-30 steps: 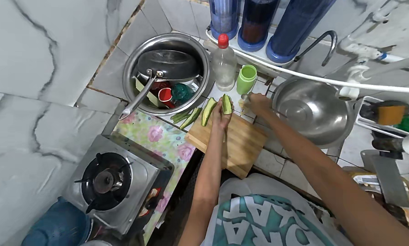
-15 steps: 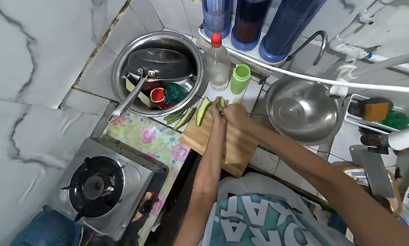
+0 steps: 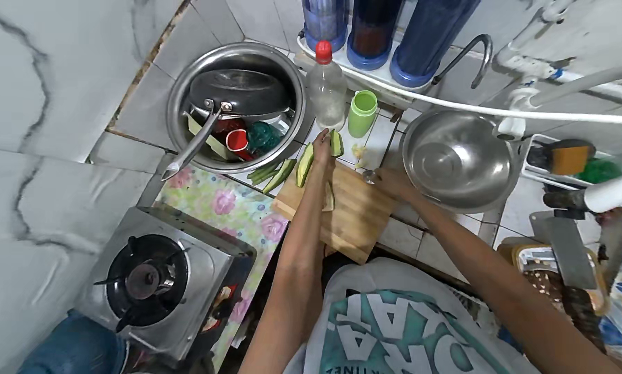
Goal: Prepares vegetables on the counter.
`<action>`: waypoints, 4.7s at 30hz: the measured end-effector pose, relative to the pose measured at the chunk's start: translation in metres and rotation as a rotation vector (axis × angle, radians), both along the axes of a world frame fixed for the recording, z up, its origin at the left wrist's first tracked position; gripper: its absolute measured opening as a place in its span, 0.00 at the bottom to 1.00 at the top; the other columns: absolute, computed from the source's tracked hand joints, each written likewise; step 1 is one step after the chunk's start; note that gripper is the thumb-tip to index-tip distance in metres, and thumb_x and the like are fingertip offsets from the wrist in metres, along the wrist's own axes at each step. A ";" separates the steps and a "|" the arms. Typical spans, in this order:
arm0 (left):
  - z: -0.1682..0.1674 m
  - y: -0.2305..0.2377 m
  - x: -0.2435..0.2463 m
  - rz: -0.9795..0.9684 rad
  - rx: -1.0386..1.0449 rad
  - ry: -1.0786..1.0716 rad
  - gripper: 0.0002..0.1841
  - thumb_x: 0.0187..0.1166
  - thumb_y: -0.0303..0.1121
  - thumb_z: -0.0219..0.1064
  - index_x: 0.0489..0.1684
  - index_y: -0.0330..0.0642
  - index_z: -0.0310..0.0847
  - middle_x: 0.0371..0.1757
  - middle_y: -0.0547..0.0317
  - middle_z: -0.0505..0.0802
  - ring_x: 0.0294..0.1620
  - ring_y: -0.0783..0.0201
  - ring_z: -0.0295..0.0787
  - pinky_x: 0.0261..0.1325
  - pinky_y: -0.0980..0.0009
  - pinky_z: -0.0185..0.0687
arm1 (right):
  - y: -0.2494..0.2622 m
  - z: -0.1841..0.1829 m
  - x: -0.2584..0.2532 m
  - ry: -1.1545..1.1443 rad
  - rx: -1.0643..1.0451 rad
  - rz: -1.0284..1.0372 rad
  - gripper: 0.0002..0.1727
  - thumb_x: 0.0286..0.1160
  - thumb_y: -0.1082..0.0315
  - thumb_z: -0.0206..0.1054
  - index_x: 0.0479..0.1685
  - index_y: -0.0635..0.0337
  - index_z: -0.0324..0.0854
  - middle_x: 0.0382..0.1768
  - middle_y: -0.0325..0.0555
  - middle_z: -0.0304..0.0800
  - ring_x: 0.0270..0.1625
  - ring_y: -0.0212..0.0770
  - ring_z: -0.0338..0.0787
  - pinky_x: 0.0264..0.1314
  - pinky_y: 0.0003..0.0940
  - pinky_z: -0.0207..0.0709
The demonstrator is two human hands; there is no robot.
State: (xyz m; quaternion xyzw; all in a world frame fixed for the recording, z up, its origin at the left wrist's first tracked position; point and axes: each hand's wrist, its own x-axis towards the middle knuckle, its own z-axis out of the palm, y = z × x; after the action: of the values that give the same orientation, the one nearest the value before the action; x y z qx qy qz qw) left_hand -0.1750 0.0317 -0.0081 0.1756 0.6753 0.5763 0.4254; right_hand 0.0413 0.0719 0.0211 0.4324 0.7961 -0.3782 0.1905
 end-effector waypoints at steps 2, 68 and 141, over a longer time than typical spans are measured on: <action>0.013 -0.016 0.002 0.021 0.004 -0.150 0.23 0.96 0.36 0.40 0.78 0.35 0.71 0.66 0.40 0.85 0.59 0.53 0.86 0.60 0.54 0.83 | -0.003 0.000 0.005 0.002 -0.045 -0.003 0.20 0.91 0.60 0.57 0.59 0.71 0.82 0.54 0.70 0.88 0.60 0.67 0.88 0.64 0.67 0.76; 0.013 -0.062 0.086 0.661 0.183 -1.061 0.13 0.85 0.37 0.54 0.58 0.41 0.74 0.47 0.45 0.86 0.44 0.51 0.88 0.43 0.55 0.89 | -0.017 0.046 -0.061 -0.071 0.339 0.321 0.13 0.83 0.70 0.64 0.61 0.63 0.83 0.51 0.67 0.90 0.57 0.70 0.90 0.56 0.67 0.81; 0.041 -0.012 0.059 0.573 0.179 -0.820 0.20 0.90 0.37 0.46 0.70 0.38 0.75 0.62 0.45 0.88 0.55 0.50 0.89 0.54 0.53 0.88 | 0.040 0.076 -0.057 -0.005 0.291 0.026 0.15 0.90 0.68 0.56 0.64 0.64 0.83 0.52 0.70 0.89 0.57 0.72 0.89 0.52 0.69 0.80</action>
State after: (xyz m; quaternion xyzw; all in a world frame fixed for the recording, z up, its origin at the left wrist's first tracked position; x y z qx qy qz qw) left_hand -0.1159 0.0201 0.0328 -0.2219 0.4216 0.7470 0.4636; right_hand -0.0159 0.1118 0.0972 0.4461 0.8475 -0.2553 0.1324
